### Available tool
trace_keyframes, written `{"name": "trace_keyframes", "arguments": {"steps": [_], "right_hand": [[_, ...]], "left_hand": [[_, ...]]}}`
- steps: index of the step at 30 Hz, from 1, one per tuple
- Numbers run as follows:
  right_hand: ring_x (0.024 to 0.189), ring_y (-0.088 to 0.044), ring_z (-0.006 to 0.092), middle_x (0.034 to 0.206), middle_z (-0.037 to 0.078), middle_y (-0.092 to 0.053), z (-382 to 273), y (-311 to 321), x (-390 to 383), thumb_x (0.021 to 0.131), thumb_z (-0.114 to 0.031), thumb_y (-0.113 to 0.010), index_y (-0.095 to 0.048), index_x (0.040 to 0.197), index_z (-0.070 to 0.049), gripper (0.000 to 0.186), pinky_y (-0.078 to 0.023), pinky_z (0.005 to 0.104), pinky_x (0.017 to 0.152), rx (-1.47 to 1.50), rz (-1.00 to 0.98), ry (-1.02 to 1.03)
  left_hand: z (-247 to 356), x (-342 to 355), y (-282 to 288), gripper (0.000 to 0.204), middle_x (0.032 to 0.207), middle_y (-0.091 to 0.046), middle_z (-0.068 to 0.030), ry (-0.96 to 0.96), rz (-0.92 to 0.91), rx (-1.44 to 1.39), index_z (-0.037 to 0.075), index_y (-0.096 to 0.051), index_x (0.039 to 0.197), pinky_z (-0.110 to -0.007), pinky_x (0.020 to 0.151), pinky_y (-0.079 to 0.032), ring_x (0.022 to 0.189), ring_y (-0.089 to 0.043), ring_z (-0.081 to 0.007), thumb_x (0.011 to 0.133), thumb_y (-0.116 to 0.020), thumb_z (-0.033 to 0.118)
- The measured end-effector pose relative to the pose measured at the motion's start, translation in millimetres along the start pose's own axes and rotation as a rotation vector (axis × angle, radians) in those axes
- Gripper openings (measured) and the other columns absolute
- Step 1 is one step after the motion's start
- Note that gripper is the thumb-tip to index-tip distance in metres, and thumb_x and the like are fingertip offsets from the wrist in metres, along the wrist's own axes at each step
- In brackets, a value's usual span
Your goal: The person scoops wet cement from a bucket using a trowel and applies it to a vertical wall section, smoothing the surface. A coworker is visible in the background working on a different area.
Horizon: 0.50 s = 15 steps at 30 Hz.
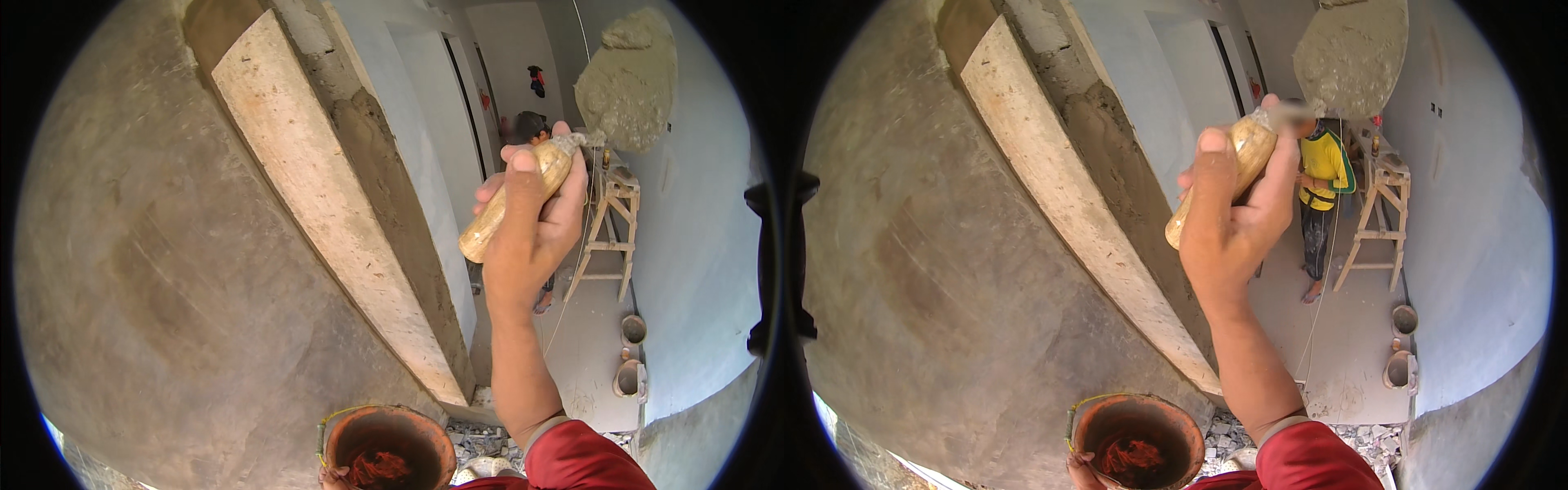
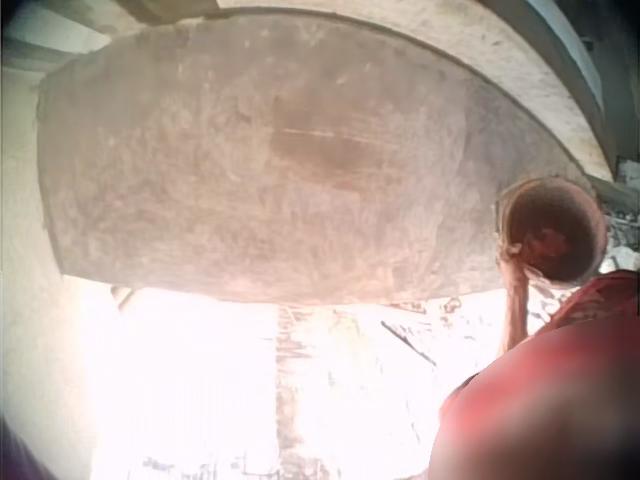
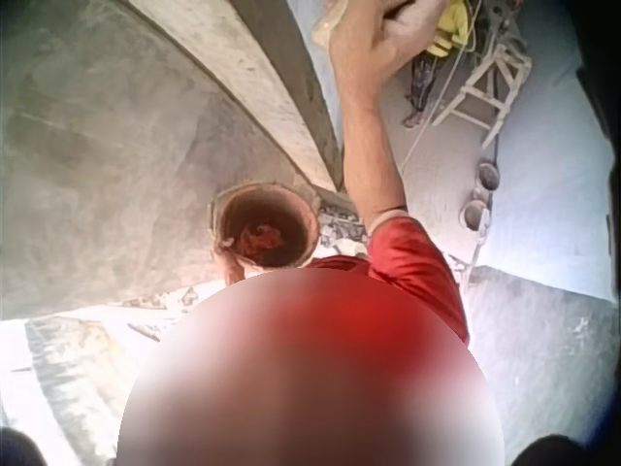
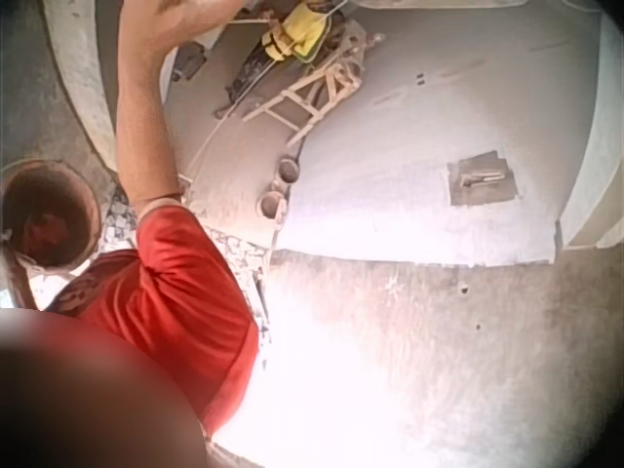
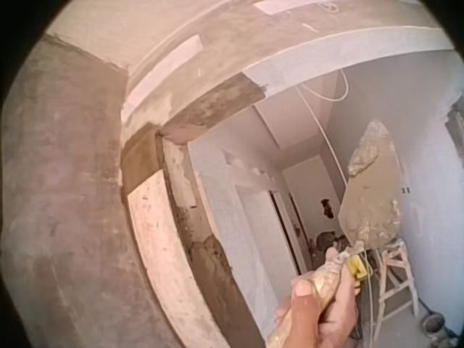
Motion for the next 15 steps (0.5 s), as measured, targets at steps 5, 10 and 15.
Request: {"name": "trace_keyframes", "arguments": {"steps": [5,10,15], "right_hand": [[0.068,-0.056,0.0096,0.097,0.01,-0.063,47.6,-22.6,-42.4,0.099,-0.012,-0.06,-0.039,0.146,0.013,0.057,-0.048,0.0239,0.06,-0.263,-0.284,-0.117],[0.064,-0.056,0.0083,0.091,0.006,-0.062,56.4,-0.9,-65.0,0.099,-0.014,-0.062,-0.045,0.145,0.008,0.054,-0.048,0.0249,0.056,-0.185,-0.619,-0.373],[0.062,-0.055,0.0083,0.088,0.004,-0.061,70.2,26.7,-32.3,0.101,-0.029,-0.059,-0.055,0.139,0.003,0.05,-0.048,0.0245,0.055,-0.157,-0.521,-0.534]], "left_hand": [[21.0,-31.7,-14.4,0.024,0.103,-0.07,-0.0148,0.069,0.008,-0.011,-0.001,-0.066,0.097,-0.039,0.085,-0.056,0.092,-0.066,-0.0296,0.076,-0.057,0.005],[41.1,-32.3,-31.3,0.037,0.117,-0.069,-0.0197,0.076,-0.138,-0.184,-0.008,-0.065,0.109,-0.043,0.095,-0.056,0.104,-0.066,-0.0348,0.077,-0.054,0.006],[35.1,-35.4,-23.5,0.007,0.082,-0.053,-0.0029,-0.029,0.074,-0.203,0.01,-0.051,0.078,-0.038,0.091,-0.045,0.085,-0.053,-0.0199,0.073,-0.056,0.007]]}}
Point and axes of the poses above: each hand's wrist, its own x-axis towards the middle knuckle, its own y-axis out of the back of the hand, z = x × y, the point moved 3 cm from there along x, towards the middle knuckle
